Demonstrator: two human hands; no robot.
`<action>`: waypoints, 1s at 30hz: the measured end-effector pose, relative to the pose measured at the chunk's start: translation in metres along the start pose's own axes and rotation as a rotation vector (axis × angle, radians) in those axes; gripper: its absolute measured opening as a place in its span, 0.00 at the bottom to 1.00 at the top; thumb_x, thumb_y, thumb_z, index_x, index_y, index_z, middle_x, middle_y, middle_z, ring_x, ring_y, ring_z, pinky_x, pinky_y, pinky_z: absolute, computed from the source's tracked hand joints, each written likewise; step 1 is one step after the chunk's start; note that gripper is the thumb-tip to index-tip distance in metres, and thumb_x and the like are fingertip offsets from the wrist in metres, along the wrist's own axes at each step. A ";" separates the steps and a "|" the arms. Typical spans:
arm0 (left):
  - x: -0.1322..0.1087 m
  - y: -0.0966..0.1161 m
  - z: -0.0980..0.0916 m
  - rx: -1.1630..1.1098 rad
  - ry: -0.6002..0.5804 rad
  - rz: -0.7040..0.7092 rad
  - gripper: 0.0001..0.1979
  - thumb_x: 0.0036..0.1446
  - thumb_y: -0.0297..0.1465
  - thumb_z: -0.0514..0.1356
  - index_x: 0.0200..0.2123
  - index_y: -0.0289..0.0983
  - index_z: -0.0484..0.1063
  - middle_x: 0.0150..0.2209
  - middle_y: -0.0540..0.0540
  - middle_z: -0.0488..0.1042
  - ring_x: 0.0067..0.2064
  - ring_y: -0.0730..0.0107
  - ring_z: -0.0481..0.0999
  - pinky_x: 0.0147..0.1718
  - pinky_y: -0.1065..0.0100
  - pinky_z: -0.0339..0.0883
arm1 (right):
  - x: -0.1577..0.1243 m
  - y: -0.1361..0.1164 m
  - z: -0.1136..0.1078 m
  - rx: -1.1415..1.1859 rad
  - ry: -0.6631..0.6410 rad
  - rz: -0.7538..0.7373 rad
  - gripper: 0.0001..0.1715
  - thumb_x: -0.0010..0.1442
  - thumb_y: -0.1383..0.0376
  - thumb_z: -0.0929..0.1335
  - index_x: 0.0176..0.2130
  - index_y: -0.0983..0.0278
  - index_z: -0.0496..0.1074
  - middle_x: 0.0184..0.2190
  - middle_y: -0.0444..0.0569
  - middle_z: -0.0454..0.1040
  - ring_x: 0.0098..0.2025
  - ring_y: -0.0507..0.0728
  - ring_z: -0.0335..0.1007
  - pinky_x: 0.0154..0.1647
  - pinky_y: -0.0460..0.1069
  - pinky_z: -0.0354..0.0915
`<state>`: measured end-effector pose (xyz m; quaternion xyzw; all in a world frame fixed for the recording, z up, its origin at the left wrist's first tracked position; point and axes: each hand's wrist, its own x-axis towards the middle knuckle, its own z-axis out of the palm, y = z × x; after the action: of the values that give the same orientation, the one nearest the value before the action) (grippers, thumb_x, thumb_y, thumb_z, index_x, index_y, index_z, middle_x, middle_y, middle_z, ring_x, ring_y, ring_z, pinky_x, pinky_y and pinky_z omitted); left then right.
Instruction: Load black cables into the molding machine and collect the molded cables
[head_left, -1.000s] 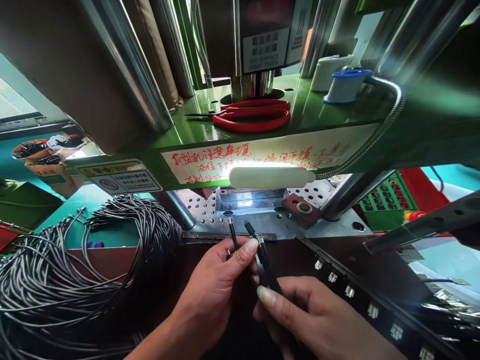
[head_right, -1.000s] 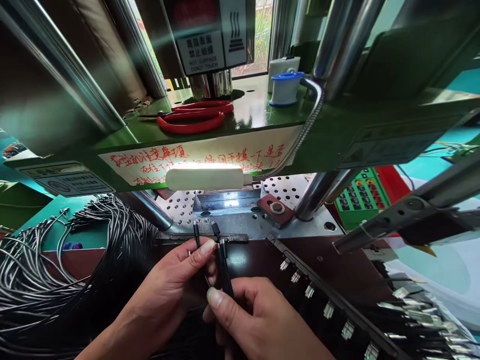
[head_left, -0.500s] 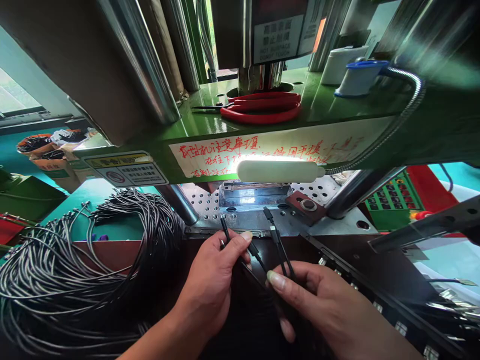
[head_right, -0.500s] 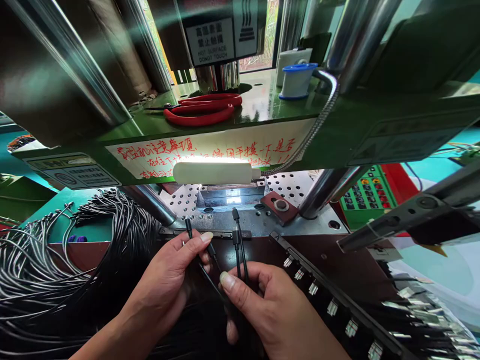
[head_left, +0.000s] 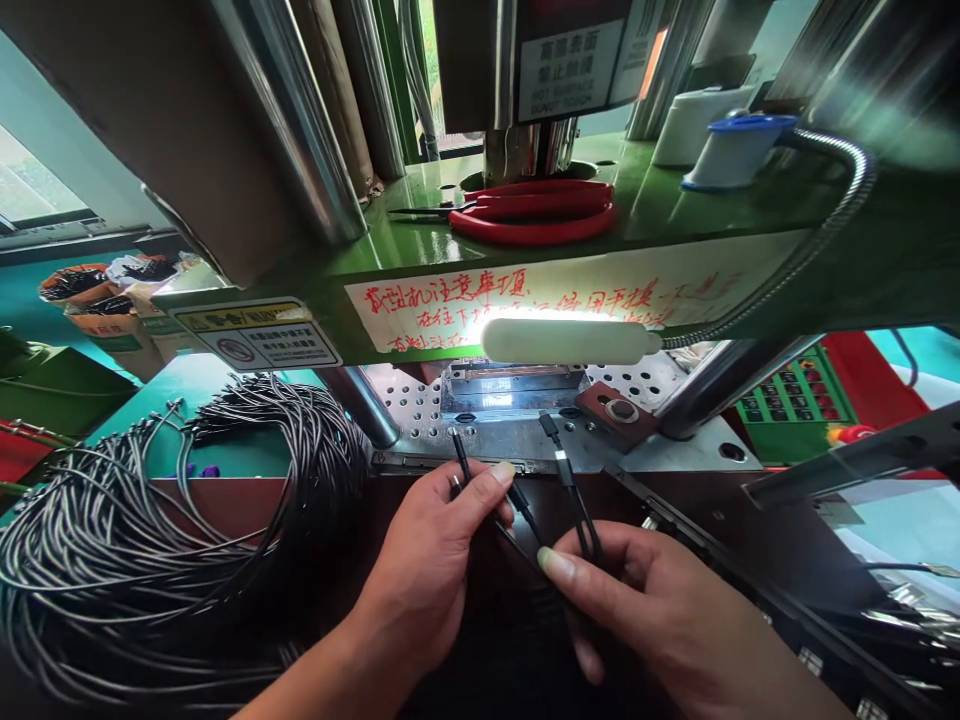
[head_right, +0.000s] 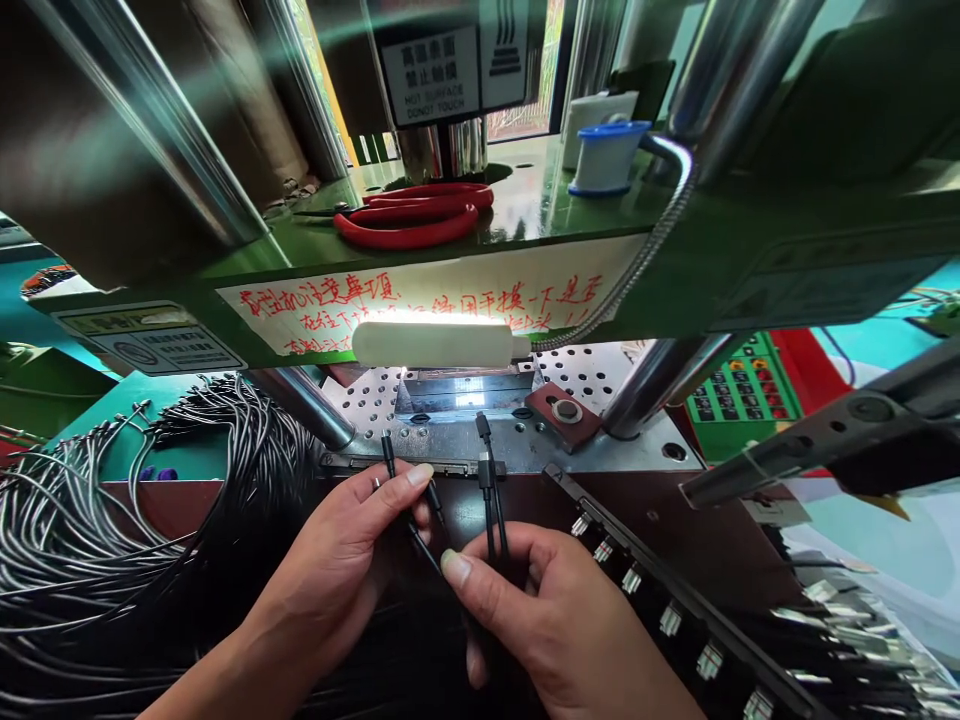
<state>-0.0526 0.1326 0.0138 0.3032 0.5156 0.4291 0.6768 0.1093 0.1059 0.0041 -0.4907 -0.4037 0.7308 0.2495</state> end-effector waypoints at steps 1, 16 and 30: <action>0.000 0.000 0.000 -0.002 -0.005 -0.001 0.16 0.54 0.40 0.62 0.25 0.34 0.66 0.24 0.52 0.64 0.26 0.78 0.62 0.29 0.73 0.59 | 0.000 0.000 0.000 -0.013 0.026 0.006 0.27 0.53 0.44 0.69 0.26 0.65 0.68 0.17 0.43 0.68 0.22 0.50 0.59 0.25 0.46 0.56; -0.002 0.003 0.002 -0.111 -0.057 -0.022 0.10 0.55 0.35 0.63 0.34 0.33 0.71 0.26 0.51 0.66 0.27 0.78 0.65 0.30 0.73 0.61 | 0.000 -0.003 0.001 -0.089 0.160 -0.045 0.22 0.51 0.48 0.71 0.27 0.64 0.68 0.16 0.40 0.65 0.21 0.50 0.58 0.22 0.45 0.54; -0.003 0.003 0.000 0.000 -0.121 -0.048 0.14 0.51 0.37 0.66 0.38 0.35 0.73 0.27 0.50 0.70 0.27 0.78 0.66 0.32 0.72 0.60 | 0.001 -0.001 0.002 -0.043 0.141 -0.044 0.23 0.52 0.47 0.70 0.25 0.64 0.68 0.16 0.41 0.66 0.20 0.50 0.57 0.22 0.45 0.52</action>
<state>-0.0532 0.1311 0.0178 0.3160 0.4810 0.3936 0.7168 0.1068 0.1065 0.0050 -0.5373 -0.4113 0.6799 0.2825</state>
